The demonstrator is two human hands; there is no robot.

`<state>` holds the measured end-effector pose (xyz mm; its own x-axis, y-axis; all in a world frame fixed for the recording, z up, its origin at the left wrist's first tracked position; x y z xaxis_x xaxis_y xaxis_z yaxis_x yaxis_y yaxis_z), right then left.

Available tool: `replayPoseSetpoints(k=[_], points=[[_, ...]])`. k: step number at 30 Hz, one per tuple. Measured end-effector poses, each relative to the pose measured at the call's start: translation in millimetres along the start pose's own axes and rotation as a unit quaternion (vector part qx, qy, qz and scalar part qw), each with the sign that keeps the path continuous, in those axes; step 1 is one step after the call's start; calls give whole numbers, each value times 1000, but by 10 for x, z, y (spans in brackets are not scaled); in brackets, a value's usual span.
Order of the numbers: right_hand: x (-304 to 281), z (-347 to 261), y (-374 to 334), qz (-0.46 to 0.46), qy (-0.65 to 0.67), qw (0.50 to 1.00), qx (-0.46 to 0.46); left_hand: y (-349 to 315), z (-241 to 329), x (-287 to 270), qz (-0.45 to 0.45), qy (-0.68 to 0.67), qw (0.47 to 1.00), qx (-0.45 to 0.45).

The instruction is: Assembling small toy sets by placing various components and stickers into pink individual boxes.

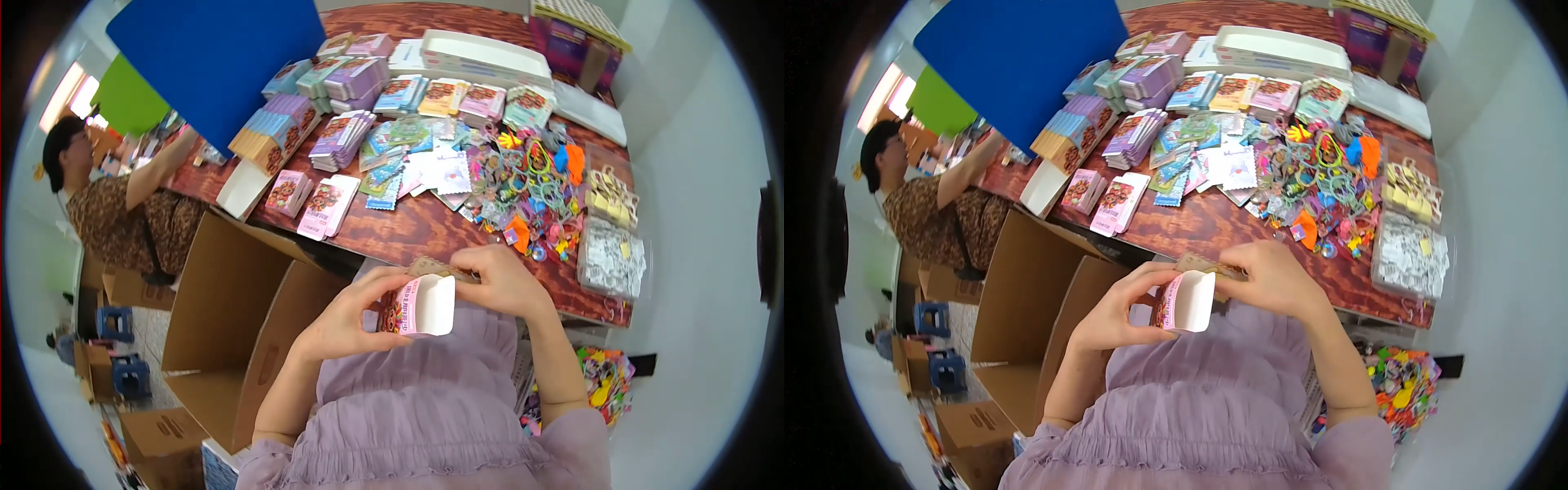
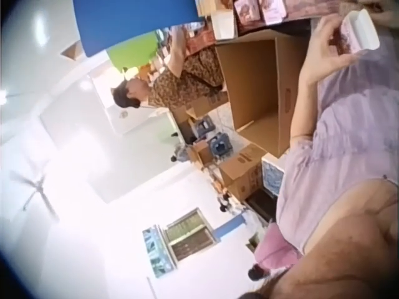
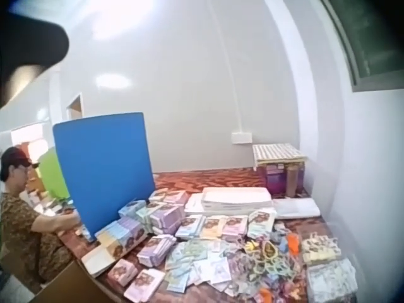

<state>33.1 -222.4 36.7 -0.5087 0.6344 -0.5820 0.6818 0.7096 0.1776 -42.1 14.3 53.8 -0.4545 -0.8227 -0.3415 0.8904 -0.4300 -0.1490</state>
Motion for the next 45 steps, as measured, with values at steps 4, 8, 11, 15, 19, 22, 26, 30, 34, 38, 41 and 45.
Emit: replayPoseSetpoints(k=[4,8,11,15,19,22,26,30,34,38,41,45], points=[[44,-151,13,54,-129,990,-4,48,15,-151,-39,39,998,23],[-18,-214,33,17,-107,988,108,109,-119,-340,-71,30,997,31],[14,-365,139,49,-47,983,173,147,-236,-388,-111,41,992,33],[170,-471,359,10,-90,996,15,220,-267,-352,-154,68,985,41],[189,-355,326,-8,-85,994,74,301,-306,-369,-148,39,986,62],[222,-181,222,-3,10,993,120,334,-400,-318,-141,2,988,70],[216,-87,161,-33,8,997,71,329,-414,-173,-154,8,987,50],[122,62,38,-80,66,989,104,358,-377,-43,-99,16,991,83],[-68,288,-330,272,142,934,180,369,-473,-76,46,-12,999,17],[12,-191,-402,583,178,776,165,510,-470,17,79,34,996,3],[373,-221,-317,589,65,800,98,627,-421,124,75,67,995,17],[486,-227,-348,504,-132,847,102,717,-433,143,106,112,988,28]])
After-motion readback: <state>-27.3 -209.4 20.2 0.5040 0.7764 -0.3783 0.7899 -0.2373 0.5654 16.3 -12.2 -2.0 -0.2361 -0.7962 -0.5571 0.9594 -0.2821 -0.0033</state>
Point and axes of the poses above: each hand's wrist, its own y-axis towards the middle knuckle, its own x-axis out of the palm, z = x × y, the point moved 2 cm from there along y, towards the middle knuckle, and after that the axes turned 8 degrees about -x, right-handed, at the moved point
